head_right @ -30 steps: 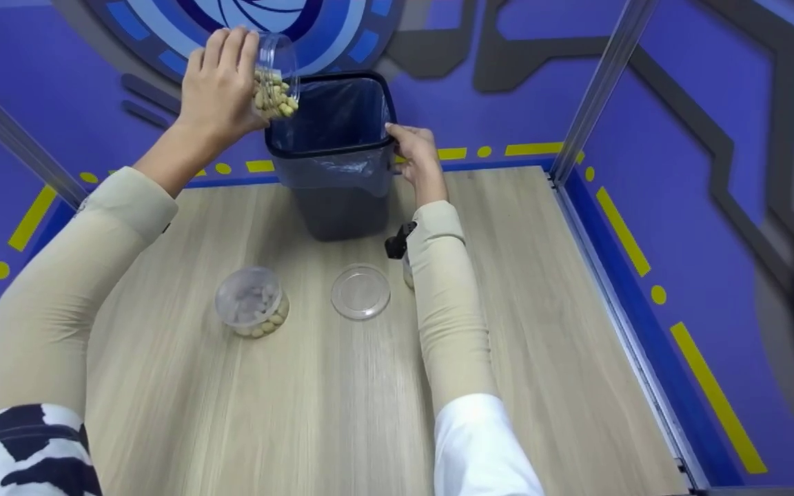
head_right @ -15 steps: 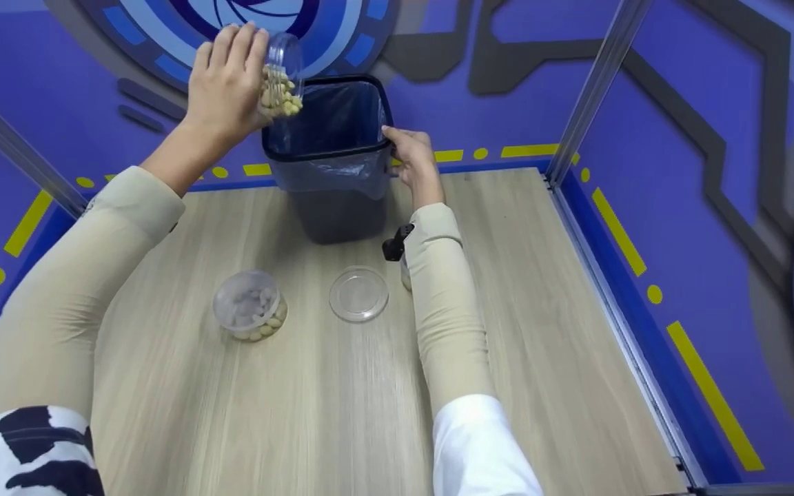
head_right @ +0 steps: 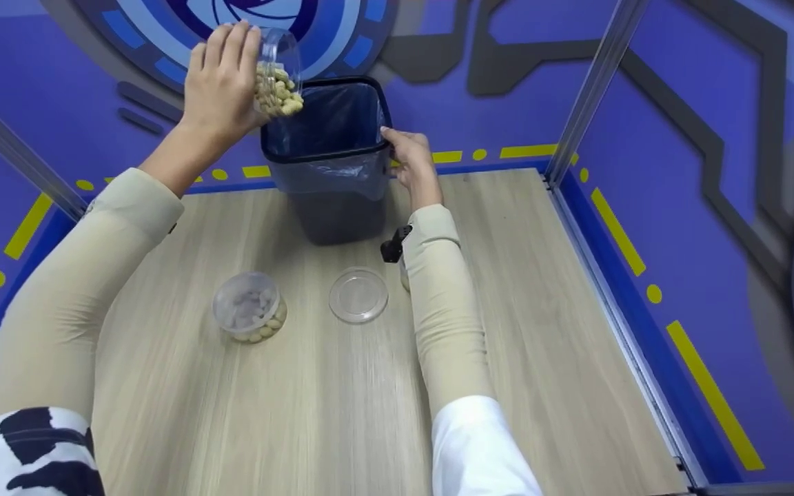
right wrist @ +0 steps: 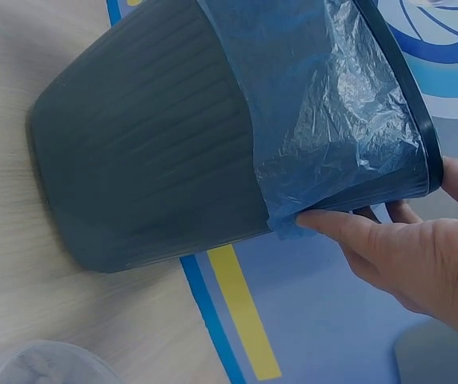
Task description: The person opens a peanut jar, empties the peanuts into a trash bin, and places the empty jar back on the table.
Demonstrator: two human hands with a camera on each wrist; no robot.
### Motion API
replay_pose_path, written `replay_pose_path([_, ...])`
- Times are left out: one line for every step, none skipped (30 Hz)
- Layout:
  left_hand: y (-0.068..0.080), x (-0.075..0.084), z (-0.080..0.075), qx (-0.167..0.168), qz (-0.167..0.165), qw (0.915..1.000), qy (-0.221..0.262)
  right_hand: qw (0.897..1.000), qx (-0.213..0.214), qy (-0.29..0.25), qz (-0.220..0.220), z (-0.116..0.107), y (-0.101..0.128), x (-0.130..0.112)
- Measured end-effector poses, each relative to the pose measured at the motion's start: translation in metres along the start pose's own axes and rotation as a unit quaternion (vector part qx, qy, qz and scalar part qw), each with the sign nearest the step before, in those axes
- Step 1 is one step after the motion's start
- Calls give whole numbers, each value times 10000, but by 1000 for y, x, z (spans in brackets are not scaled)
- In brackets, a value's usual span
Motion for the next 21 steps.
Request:
replay_pose_path([0, 0, 0, 15, -5, 10000, -3, 10000, 4, -13, 2, 0, 0, 0])
replay_pose_path([0, 0, 1, -22, 5, 10000, -50, 10000, 15, 9, -9, -1, 0, -1])
replay_pose_path([-1, 1, 3, -113, 18, 9999, -101, 10000, 21, 26, -18, -1, 0, -1])
replay_pose_path([-1, 1, 4, -218, 9, 9997, -122, 10000, 19, 55, -35, -1, 0, -2])
replay_pose_path([-2, 2, 5, -307, -14, 9995, -116, 10000, 11, 80, -48, -1, 0, -2])
replay_pose_path([-2, 2, 7, -404, -31, 9991, -145, 9999, 10, 113, -57, -2, 0, -2])
replay_pose_path([-3, 3, 8, -496, -8, 9985, -224, 9998, 4, 154, -84, -2, 0, -2])
replay_pose_path([-3, 4, 10, -577, 34, 9979, -305, 9998, 4, 169, -83, -1, 0, -2])
replay_pose_path([-4, 5, 11, -638, 58, 9973, -359, 9999, -19, 128, -55, -1, 0, -1])
replay_pose_path([-4, 5, 11, -654, 40, 9972, -368, 9999, -28, 107, -40, 0, 1, 0])
replay_pose_path([-3, 5, 12, -675, -12, 9970, -367, 9999, -36, 96, -27, 1, 1, 1])
replay_pose_path([-3, 4, 12, -695, -65, 9969, -370, 9999, -39, 90, -19, 2, 1, 1])
replay_pose_path([-3, 4, 13, -704, -108, 9968, -358, 10000, -54, 70, -14, 3, 1, 2])
replay_pose_path([-3, 3, 13, -718, -159, 9968, -319, 10000, -58, 51, -4, 3, 0, 2])
replay_pose_path([-3, 3, 13, -751, -231, 9966, -266, 10000, -65, 51, -3, 4, 0, 2])
replay_pose_path([-3, 2, 14, -778, -301, 9963, -214, 10000, -54, 76, -22, 4, 0, 2])
replay_pose_path([-3, 1, 14, -809, -346, 9959, -185, 10000, -47, 80, -32, 5, 0, 2])
replay_pose_path([-3, 1, 13, -804, -345, 9960, -157, 10000, -51, 68, -44, 5, 0, 2])
replay_pose_path([-3, 1, 13, -798, -338, 9962, -121, 10000, -47, 52, -45, 6, 0, 1])
replay_pose_path([-3, 1, 13, -796, -358, 9962, -69, 10000, -42, 42, -47, 6, 0, 1])
replay_pose_path([-3, 0, 12, -778, -401, 9962, 13, 10000, -40, 43, -55, 6, 0, 0])
Point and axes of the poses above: each hand's wrist, its own y-axis away from the middle knuckle, its own z-axis out of the palm, x = y × z, the point moved 7 cm from there along -y, towards the middle knuckle, and after that the axes turned 13 degrees about y, right-handed, at the moved point
